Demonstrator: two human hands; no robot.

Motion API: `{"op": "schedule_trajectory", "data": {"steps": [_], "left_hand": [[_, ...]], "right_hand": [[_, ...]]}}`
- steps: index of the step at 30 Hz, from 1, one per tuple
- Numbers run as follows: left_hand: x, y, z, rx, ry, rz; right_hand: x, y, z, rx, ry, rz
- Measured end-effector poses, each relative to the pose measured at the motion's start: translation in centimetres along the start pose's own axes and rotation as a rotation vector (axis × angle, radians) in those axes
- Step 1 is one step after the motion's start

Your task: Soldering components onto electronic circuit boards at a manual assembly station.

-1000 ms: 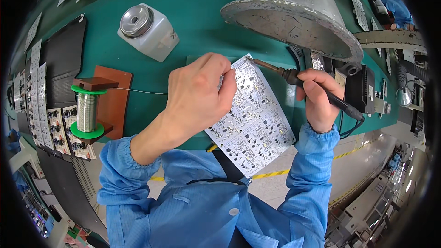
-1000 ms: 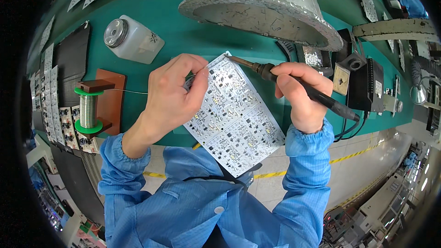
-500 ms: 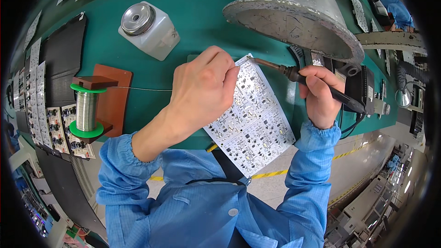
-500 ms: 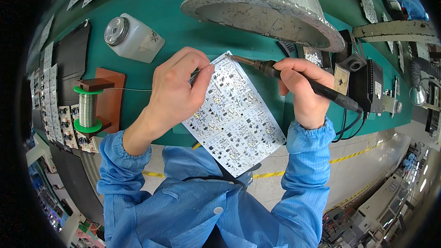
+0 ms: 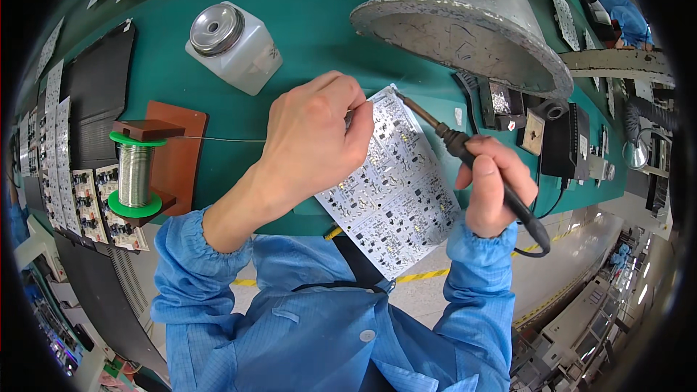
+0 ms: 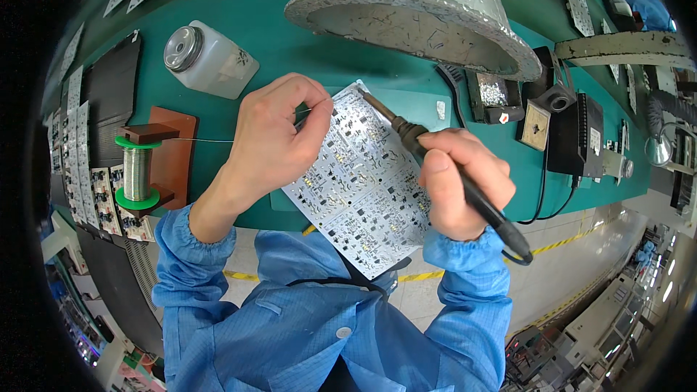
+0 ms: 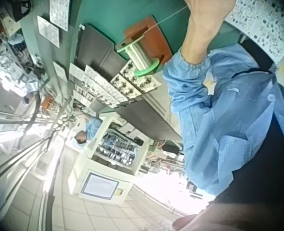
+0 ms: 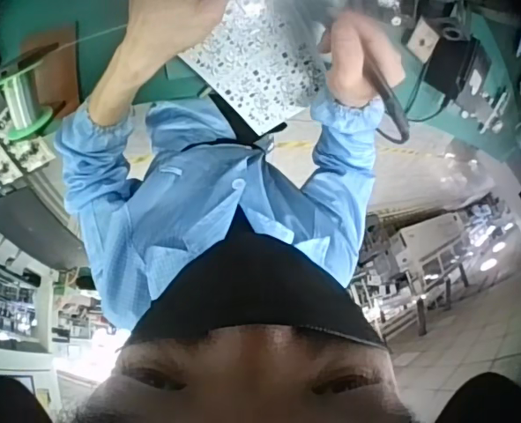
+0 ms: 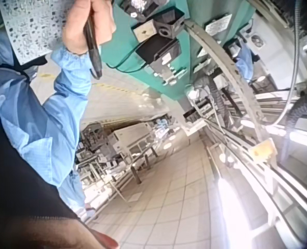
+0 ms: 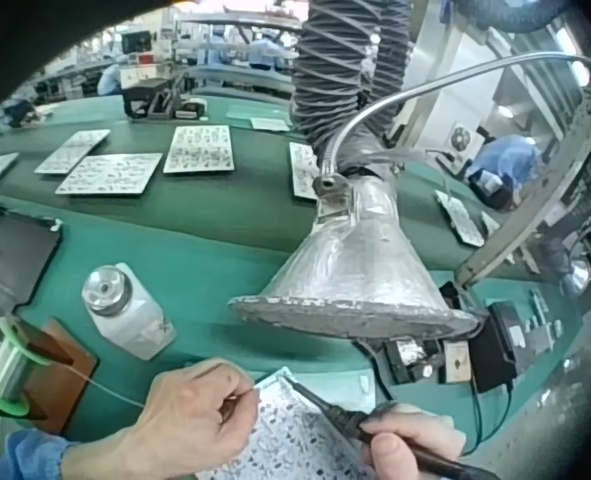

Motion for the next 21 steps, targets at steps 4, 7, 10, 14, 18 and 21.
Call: {"op": "schedule_trajectory", "data": {"steps": [4,7,10,14,18,21], "left_hand": [[0.0,-0.1,0.0,0.000,-0.001,0.008],[0.0,-0.1,0.0,0.002,-0.002,0.005],[0.0,-0.2,-0.1,-0.002,0.003,0.008],[-0.1,-0.4,-0.3,-0.003,0.003,0.014],[-0.2,-0.7,-0.3,-0.006,0.023,0.017],[-0.1,-0.7,-0.4,0.028,0.007,0.066]], "right_hand": [[-0.4,0.2,-0.6,0.032,0.035,0.022],[-0.5,0.2,-0.7,0.039,0.060,0.002],[-0.5,0.5,-0.8,0.033,0.077,-0.021],[-0.6,0.8,-1.1,0.019,0.106,0.046],[-0.2,1.2,-1.4,0.072,0.169,0.109],[-0.1,1.1,-1.7,0.086,0.177,0.247]]}}
Point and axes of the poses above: each hand's wrist, its own y-axis away from the middle knuckle, its own z-axis out of the back of the hand, x = y × z, the point moved 4 cm from there along -y, towards the middle knuckle, and after that the axes turned 2 degrees about -y, right-handed, at the moved point
